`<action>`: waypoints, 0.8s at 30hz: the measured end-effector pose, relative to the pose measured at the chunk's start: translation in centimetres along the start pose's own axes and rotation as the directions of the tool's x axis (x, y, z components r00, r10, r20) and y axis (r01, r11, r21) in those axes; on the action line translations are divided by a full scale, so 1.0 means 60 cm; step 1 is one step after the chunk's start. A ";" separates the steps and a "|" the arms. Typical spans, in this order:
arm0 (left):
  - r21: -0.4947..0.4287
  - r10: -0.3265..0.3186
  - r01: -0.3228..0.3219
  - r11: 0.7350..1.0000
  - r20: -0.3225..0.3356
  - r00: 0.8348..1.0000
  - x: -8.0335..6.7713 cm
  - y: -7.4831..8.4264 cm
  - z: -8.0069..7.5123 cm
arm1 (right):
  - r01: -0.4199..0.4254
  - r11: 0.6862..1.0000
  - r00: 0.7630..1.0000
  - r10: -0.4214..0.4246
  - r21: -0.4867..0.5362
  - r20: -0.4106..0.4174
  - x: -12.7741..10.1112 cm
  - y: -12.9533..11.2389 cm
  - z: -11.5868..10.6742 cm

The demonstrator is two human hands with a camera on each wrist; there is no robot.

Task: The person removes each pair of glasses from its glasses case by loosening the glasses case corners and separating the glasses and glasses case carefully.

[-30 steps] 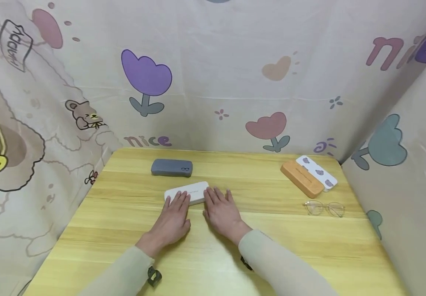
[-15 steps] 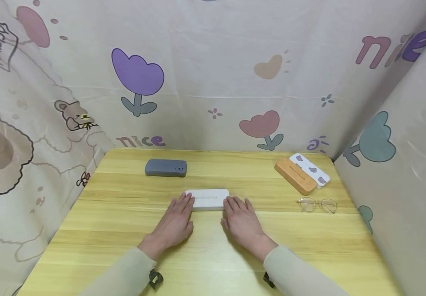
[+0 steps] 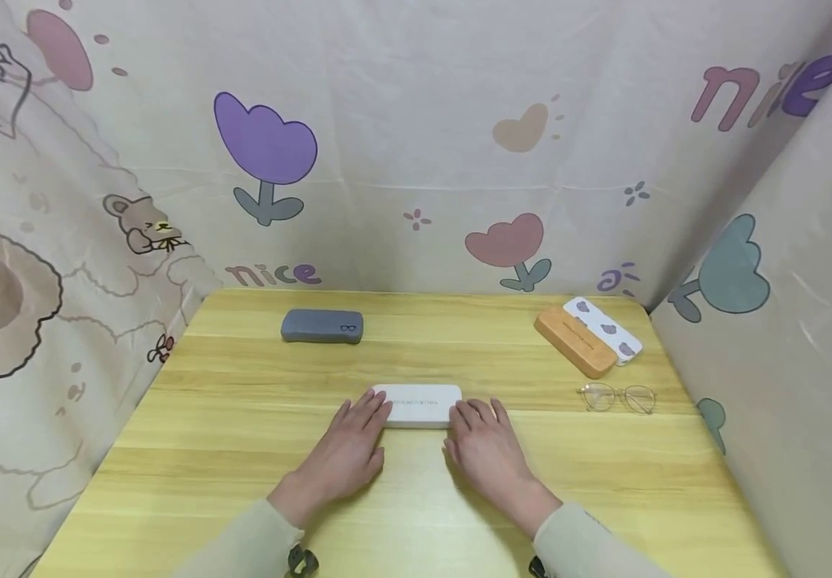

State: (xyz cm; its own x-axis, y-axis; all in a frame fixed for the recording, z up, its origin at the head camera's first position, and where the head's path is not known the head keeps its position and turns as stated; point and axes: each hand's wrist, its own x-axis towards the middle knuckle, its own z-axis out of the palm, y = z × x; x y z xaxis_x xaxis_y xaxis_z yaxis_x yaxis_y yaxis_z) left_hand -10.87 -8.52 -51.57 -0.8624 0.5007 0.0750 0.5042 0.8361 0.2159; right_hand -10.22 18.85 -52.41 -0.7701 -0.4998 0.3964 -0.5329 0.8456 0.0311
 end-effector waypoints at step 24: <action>-0.042 -0.022 0.018 0.999 -0.110 0.994 0.017 -0.027 0.008 | -0.049 0.997 0.998 0.051 0.055 -0.027 0.005 0.009 0.016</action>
State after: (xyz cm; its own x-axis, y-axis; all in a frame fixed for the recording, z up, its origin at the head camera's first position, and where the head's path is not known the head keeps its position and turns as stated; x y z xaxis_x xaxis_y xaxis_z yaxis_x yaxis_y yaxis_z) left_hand -12.56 -9.25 -52.29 -0.8730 0.4545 0.1768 0.4867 0.8347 0.2577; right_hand -11.08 18.94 -53.15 -0.7865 -0.4512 0.4217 -0.5128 0.8576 -0.0388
